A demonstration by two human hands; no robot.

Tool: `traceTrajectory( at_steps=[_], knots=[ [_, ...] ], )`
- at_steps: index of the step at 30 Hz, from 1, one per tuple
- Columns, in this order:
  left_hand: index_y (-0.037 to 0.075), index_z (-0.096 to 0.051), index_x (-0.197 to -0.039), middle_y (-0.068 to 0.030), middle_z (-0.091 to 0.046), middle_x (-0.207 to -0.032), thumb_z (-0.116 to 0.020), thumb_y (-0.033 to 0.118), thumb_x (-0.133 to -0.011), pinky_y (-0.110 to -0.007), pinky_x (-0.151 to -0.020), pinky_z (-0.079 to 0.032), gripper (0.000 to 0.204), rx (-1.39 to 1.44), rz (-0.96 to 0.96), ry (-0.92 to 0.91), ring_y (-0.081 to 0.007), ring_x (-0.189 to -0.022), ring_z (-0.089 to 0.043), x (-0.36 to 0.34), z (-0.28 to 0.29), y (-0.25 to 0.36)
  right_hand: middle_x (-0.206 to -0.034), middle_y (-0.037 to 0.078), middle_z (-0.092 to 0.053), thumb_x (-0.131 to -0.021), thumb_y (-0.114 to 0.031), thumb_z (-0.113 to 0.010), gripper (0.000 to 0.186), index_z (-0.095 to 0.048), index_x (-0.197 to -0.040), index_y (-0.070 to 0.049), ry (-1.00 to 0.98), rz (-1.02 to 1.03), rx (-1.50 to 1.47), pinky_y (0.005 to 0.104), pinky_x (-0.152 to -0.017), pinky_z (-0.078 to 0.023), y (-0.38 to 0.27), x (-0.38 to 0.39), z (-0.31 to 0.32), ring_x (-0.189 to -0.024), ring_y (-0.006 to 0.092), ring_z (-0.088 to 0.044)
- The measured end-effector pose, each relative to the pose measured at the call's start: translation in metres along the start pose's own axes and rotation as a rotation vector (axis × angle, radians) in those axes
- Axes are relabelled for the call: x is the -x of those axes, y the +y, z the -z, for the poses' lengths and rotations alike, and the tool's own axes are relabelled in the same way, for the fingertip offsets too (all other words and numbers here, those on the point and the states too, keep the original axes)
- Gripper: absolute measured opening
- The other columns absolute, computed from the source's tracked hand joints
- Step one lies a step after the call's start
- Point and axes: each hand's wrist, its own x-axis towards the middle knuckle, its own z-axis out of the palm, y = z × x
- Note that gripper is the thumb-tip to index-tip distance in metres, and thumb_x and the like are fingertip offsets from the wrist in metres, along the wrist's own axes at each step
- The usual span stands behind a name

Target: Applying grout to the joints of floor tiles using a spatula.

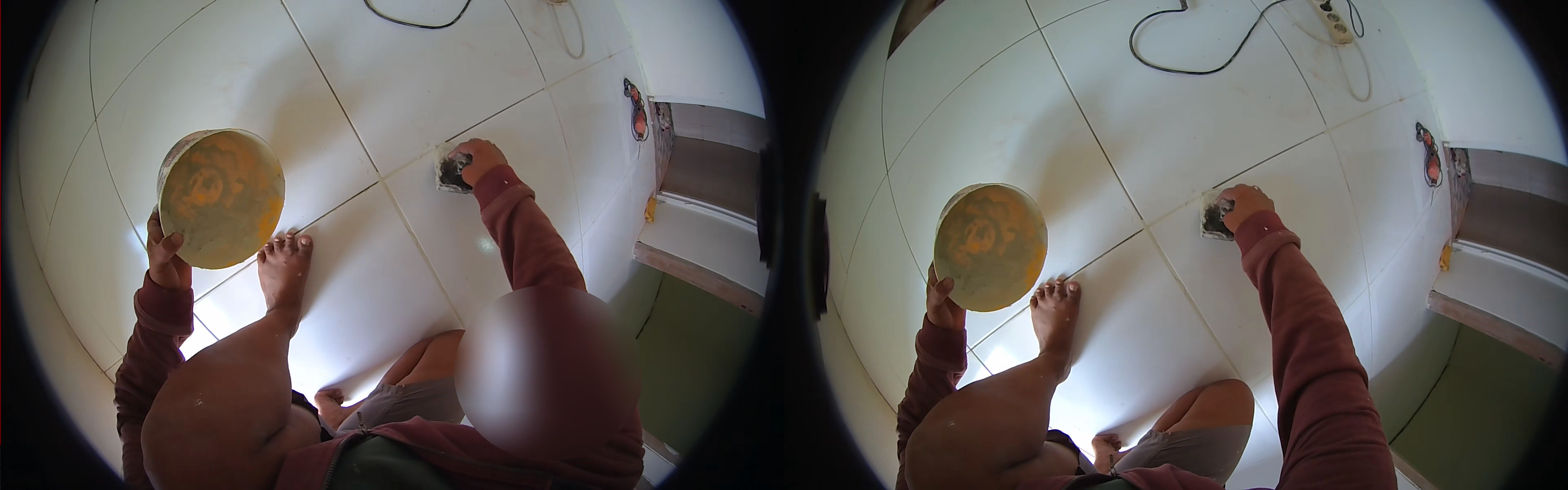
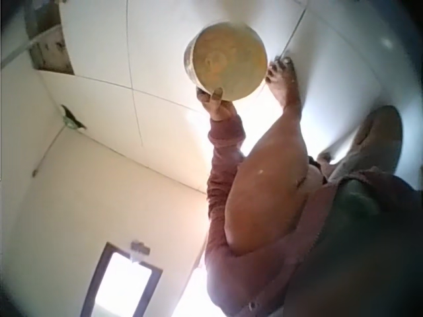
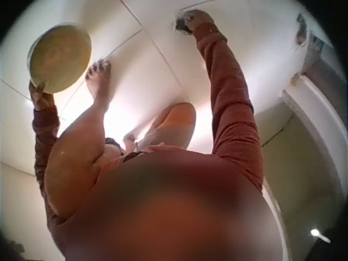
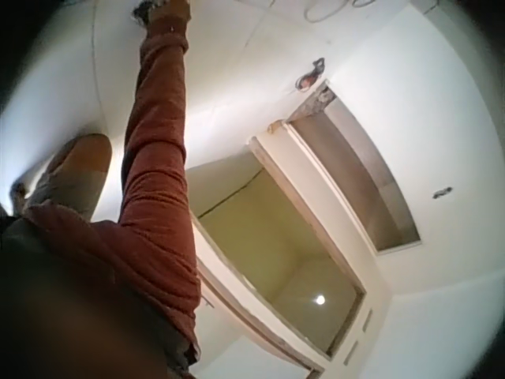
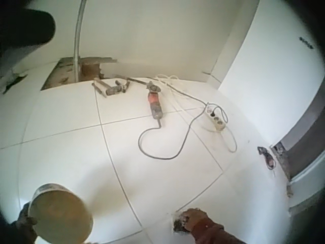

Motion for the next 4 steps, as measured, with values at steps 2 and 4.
traceTrajectory(
  at_steps=[2,4],
  knots=[
    [-0.002,-0.027,-0.116,-0.0128,-0.040,-0.110,-0.062,0.018,-0.056,-0.035,-0.090,-0.034,0.072,0.001,0.013,-0.009,-0.0250,-0.104,-0.041,0.002,-0.003,0.001,-0.083,0.008,-0.059,-0.053,0.003,-0.048,0.037,-0.064,-0.080,-0.016,-0.184,-0.009,0.007,0.0321,-0.078,-0.043,0.006,-0.002,0.010,-0.083,0.0274,-0.053],
    [-0.002,-0.023,-0.119,-0.0130,-0.039,-0.112,-0.061,0.016,-0.057,-0.035,-0.091,-0.034,0.074,0.004,0.021,-0.026,-0.0251,-0.104,-0.040,0.003,0.002,-0.001,-0.113,0.011,-0.050,-0.061,-0.001,-0.052,0.037,-0.060,-0.095,-0.014,-0.241,-0.417,-0.488,0.0282,-0.089,-0.035,0.014,-0.010,0.018,-0.109,0.0134,-0.042]
  ],
)
